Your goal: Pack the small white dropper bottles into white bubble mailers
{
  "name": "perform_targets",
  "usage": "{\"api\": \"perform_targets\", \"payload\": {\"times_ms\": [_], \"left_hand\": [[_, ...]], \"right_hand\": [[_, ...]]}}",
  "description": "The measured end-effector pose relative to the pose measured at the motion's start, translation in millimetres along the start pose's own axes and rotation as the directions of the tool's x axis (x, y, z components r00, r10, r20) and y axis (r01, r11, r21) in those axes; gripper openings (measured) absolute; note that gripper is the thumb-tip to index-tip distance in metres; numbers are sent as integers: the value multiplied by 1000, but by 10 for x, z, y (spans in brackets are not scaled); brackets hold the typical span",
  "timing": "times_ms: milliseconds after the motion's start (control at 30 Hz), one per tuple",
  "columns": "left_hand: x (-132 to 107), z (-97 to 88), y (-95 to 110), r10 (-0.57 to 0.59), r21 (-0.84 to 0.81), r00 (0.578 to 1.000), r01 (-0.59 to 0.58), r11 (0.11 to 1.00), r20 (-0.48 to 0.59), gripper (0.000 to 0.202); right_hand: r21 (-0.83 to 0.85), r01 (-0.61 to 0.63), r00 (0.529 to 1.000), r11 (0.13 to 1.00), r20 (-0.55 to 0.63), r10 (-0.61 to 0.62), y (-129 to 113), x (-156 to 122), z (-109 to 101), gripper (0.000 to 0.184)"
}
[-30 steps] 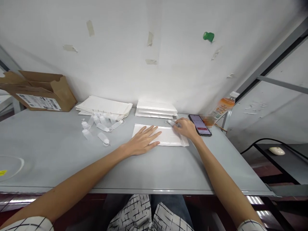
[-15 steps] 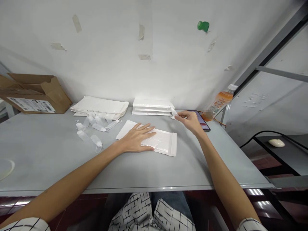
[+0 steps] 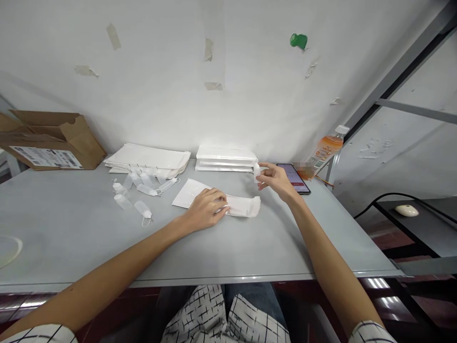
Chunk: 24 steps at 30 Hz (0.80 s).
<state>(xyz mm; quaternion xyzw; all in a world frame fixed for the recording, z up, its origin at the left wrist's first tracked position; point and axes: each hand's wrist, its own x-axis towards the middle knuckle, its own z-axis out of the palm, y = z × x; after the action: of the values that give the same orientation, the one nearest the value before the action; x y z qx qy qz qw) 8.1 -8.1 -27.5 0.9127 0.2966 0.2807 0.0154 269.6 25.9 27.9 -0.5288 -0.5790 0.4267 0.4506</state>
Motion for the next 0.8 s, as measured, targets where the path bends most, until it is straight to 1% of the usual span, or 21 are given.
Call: {"api": "perform_targets", "payload": {"times_ms": [100,167,233,300,400,500,567,667,733,800], "left_hand": [[-4,21,61,-36,-9,999,36,999,-28,27],[-7,29,80,-102,-36,992,99,994,-70,26],[-6,31,80,-179,-82,976,169,982,-122,24],[-1,26,67,-248,-138,955,227,964,-162,21],[11,13,38,-343,-223,920,299,928,-191,17],[21,5,8,-417,-275,881,353,894,-225,13],[23,1,-7,-446,-253,851,384,888,-277,12],[24,-9,-13,-458,-177,814,422,889,-358,14],[24,-17,-7,-454,-134,808,438,889,-375,15],[24,-25,2,-443,-98,813,440,893,-378,15]], "right_hand": [[50,-14,999,999,41,12,-56,-44,22,74],[63,-2,998,998,69,-3,-97,-70,33,81],[62,14,995,998,101,-20,-129,-91,39,77],[55,26,990,998,134,-33,-146,-107,45,69],[34,36,981,999,192,-41,-138,-125,52,61],[-7,18,976,1000,219,-16,-107,-127,56,56],[-40,4,974,999,227,5,-91,-122,63,52],[-73,-7,974,997,225,23,-83,-120,98,47],[-80,-13,977,997,211,30,-75,-123,146,43],[-78,-25,978,997,207,40,-52,-126,209,41]]}}
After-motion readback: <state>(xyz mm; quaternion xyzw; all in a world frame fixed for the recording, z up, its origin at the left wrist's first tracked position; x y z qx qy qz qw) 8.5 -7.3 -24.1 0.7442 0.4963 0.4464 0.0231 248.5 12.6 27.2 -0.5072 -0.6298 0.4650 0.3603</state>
